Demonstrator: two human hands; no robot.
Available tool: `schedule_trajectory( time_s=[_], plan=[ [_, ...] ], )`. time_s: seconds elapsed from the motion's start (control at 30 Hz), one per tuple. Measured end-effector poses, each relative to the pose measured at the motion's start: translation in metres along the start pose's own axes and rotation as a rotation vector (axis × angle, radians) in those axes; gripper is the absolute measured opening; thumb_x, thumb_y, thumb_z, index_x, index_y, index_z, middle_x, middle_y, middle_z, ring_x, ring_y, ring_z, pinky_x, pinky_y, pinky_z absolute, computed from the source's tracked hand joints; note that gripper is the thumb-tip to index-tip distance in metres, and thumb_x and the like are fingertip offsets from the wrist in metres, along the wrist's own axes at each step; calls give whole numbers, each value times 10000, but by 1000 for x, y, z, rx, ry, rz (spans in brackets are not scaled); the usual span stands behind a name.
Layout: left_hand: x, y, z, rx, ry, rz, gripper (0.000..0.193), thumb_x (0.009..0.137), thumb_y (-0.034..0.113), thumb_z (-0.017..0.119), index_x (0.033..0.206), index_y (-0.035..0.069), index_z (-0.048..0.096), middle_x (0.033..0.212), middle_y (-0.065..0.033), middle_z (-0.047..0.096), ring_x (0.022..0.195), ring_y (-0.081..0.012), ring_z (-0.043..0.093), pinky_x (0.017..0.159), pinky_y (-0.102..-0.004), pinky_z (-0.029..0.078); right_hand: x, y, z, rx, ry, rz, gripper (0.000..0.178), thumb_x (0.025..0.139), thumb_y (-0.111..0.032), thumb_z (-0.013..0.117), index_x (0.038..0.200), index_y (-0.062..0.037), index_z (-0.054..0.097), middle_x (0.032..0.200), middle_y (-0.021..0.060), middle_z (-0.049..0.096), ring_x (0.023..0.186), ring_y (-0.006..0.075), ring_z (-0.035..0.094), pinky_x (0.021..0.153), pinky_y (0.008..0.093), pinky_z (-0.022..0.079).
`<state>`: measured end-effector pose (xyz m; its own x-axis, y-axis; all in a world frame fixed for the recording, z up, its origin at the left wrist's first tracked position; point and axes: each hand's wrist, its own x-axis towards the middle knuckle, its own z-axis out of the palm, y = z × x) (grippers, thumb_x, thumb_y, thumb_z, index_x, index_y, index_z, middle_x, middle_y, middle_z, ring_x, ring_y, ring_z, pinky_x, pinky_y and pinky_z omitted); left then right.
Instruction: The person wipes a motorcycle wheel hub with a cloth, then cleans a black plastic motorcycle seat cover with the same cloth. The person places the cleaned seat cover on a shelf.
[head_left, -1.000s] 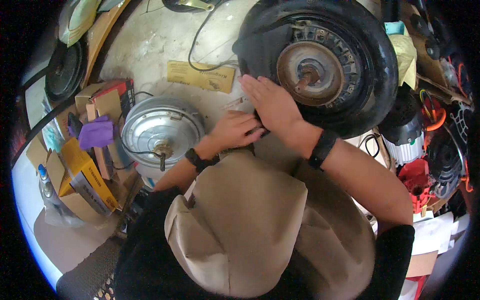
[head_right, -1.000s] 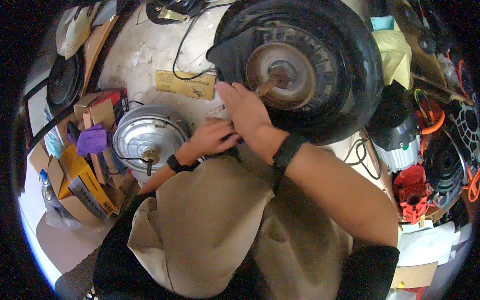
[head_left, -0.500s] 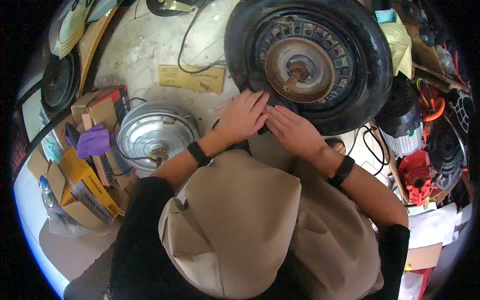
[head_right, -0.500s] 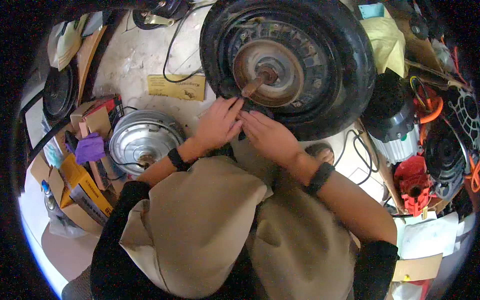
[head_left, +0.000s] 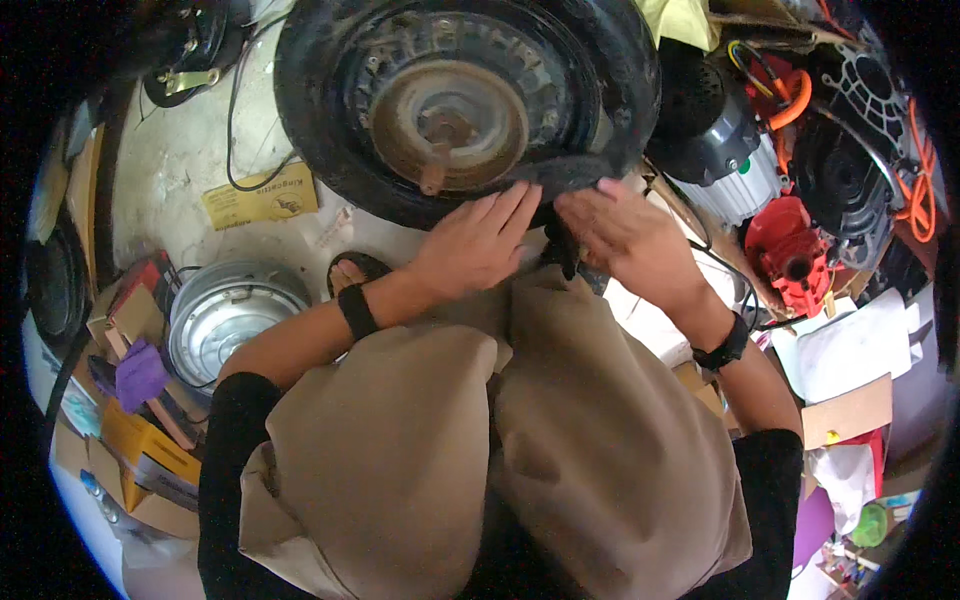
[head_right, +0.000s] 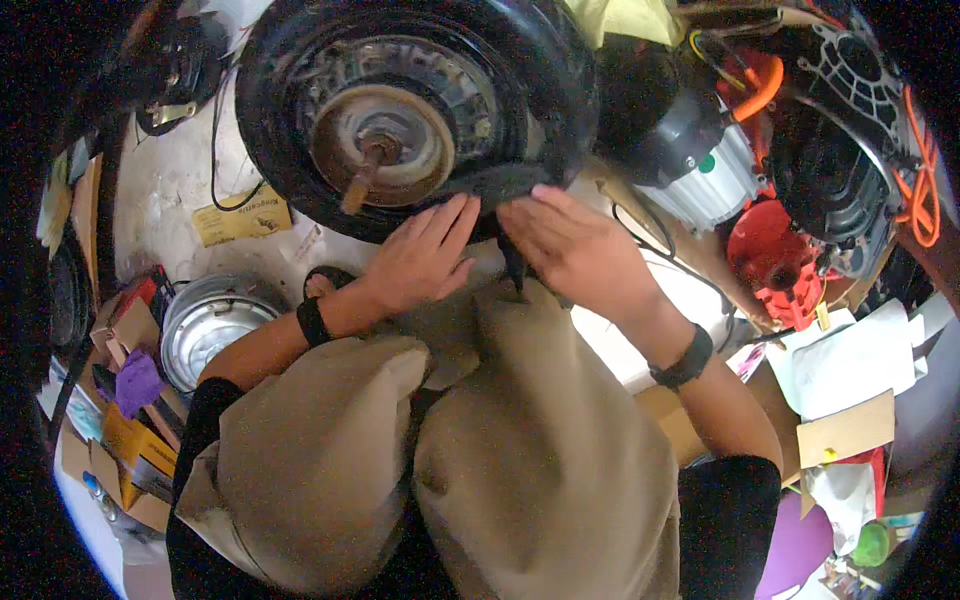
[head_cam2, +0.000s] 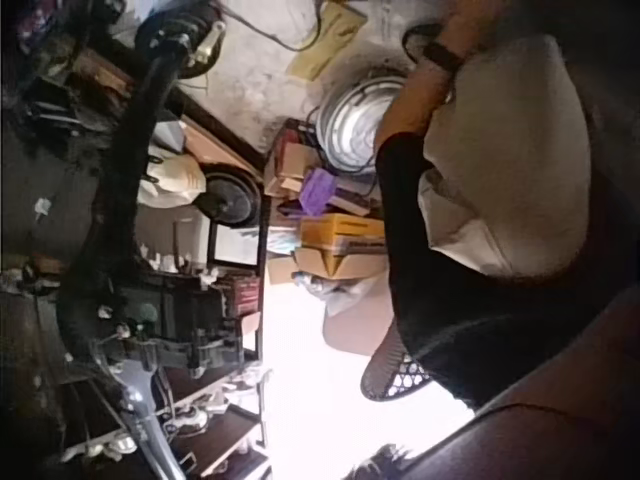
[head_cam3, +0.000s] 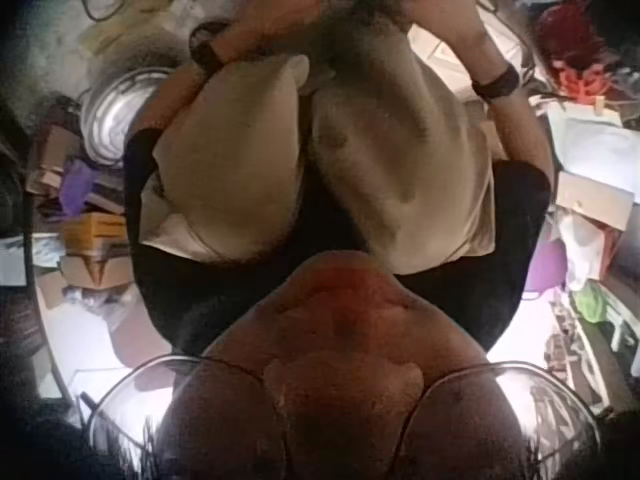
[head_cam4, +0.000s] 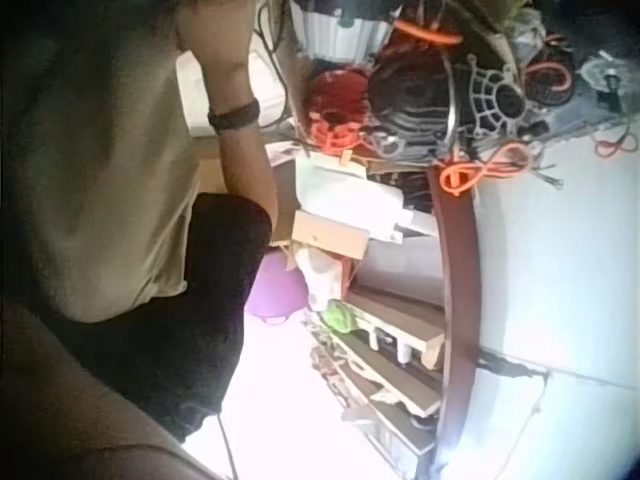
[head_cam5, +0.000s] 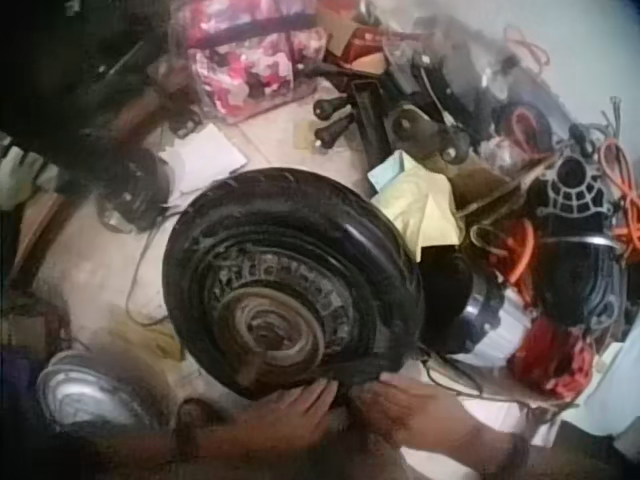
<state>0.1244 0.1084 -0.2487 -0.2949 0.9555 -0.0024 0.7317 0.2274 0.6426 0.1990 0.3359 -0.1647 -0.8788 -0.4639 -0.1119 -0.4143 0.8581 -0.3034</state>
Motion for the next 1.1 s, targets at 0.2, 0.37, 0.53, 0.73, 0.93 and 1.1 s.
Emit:
schedule_trajectory(
  time_s=[0.2,0.37,0.53,0.73,0.93,1.1],
  plan=[
    [62,43,-11,-119,176,-151,907,716,190,750,1421,-128,276,1394,-315,382,1167,-413,498,1019,-424,432,5,15,-11,16,222,203,378,675,-40,644,1050,-9,676,1118,105,667,1091,261,622,1033,421,463],
    [76,49,-7,-364,182,-202,1057,670,127,761,1459,-145,111,1466,-410,174,1335,-534,287,1128,-486,286,9,17,-8,78,349,318,392,622,-5,650,1014,2,664,1088,143,663,1065,331,626,973,454,503],
    [40,27,14,-15,66,-98,825,710,140,720,1409,-82,341,1322,-201,484,1037,-352,563,917,-405,489,-18,-12,36,332,312,360,315,648,-20,639,962,-1,658,1103,155,656,1073,347,622,891,422,535],
    [-8,9,17,225,-33,29,585,788,171,651,1313,-37,499,1147,-129,555,1037,-301,564,908,-356,483,-22,-52,65,532,80,362,260,645,-73,661,894,-5,635,1051,145,625,1043,351,600,871,473,502],
    [-13,2,-10,-64,59,-101,505,856,214,670,1304,31,525,1072,-109,577,860,-242,650,685,-354,552,-20,-37,49,377,287,258,308,630,-154,769,811,-5,569,1042,152,584,1019,370,585,887,482,491],
    [7,11,-7,-308,241,-183,590,855,178,689,1382,66,449,902,-112,609,732,-258,666,593,-377,548,-11,-33,48,192,283,255,185,704,-65,706,848,-15,602,1057,152,587,1031,371,582,902,485,485]
  ],
)
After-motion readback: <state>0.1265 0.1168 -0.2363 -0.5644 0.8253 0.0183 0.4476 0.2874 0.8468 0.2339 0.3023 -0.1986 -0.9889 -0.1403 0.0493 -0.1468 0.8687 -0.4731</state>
